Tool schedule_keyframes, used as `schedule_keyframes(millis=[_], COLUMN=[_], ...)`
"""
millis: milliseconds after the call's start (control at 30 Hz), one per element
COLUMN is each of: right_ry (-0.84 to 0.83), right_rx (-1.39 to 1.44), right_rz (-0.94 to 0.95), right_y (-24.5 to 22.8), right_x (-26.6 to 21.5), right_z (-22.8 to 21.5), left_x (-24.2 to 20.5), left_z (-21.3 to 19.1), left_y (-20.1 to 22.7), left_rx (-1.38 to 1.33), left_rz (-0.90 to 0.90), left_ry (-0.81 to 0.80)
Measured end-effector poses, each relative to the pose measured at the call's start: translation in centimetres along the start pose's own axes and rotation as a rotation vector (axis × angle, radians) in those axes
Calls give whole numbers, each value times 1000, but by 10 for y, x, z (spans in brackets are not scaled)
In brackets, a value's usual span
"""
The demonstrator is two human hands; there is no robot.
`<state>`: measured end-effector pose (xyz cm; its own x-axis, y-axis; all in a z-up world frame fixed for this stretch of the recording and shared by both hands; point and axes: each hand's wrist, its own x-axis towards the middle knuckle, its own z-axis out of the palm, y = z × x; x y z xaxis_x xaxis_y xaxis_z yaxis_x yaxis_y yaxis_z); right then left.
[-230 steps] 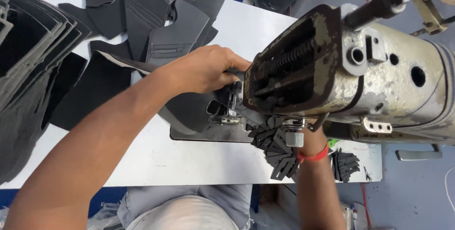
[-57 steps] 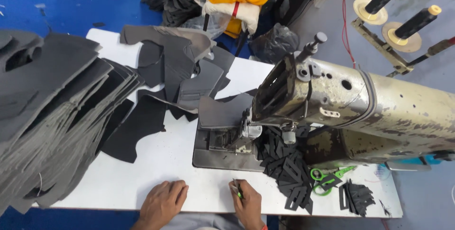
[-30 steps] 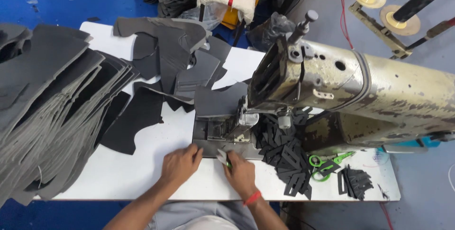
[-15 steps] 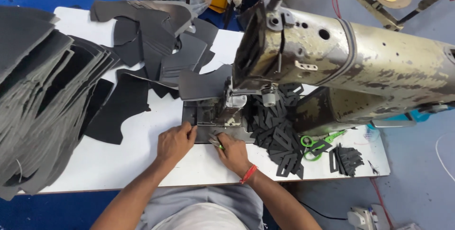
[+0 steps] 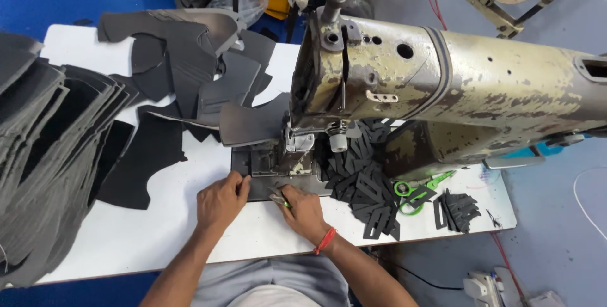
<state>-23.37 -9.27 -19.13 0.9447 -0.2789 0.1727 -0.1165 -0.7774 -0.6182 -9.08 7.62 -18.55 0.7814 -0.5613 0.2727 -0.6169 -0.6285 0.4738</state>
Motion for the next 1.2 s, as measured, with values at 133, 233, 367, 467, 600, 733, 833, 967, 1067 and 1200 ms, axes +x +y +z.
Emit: schedule_keyframes(millis=[133, 233, 367, 467, 600, 733, 833, 967, 1067, 1200], right_ry=[48, 298, 491, 324, 266, 389, 521, 539, 378, 240], right_rx=[315, 425, -147, -308, -367, -293, 65, 705, 745, 785], right_rz=[55, 46, 279, 338, 360, 283, 416, 588, 654, 657], right_y=[41, 72, 69, 124, 129, 106, 56, 21, 11, -16], right_x=[-21, -7, 41, 47, 63, 58, 53, 10, -19, -35], right_z=[11, -35, -126, -125, -127, -138, -155, -140, -108, -81], left_x=[-3, 7, -1, -2, -2, -10, -3, -5, -4, -11], left_z=[1, 1, -4, 1, 2, 0, 1, -2, -2, -25], left_y=[2, -2, 2, -2, -2, -3, -3, -2, -2, -6], left_rx=[-16, -9, -46, -44, -50, -50, -55, -93, -114, -227], left_rz=[-5, 5, 19, 40, 34, 41, 44, 29, 26, -14], left_ry=[-36, -32, -38, 20, 9, 6, 24, 19, 20, -53])
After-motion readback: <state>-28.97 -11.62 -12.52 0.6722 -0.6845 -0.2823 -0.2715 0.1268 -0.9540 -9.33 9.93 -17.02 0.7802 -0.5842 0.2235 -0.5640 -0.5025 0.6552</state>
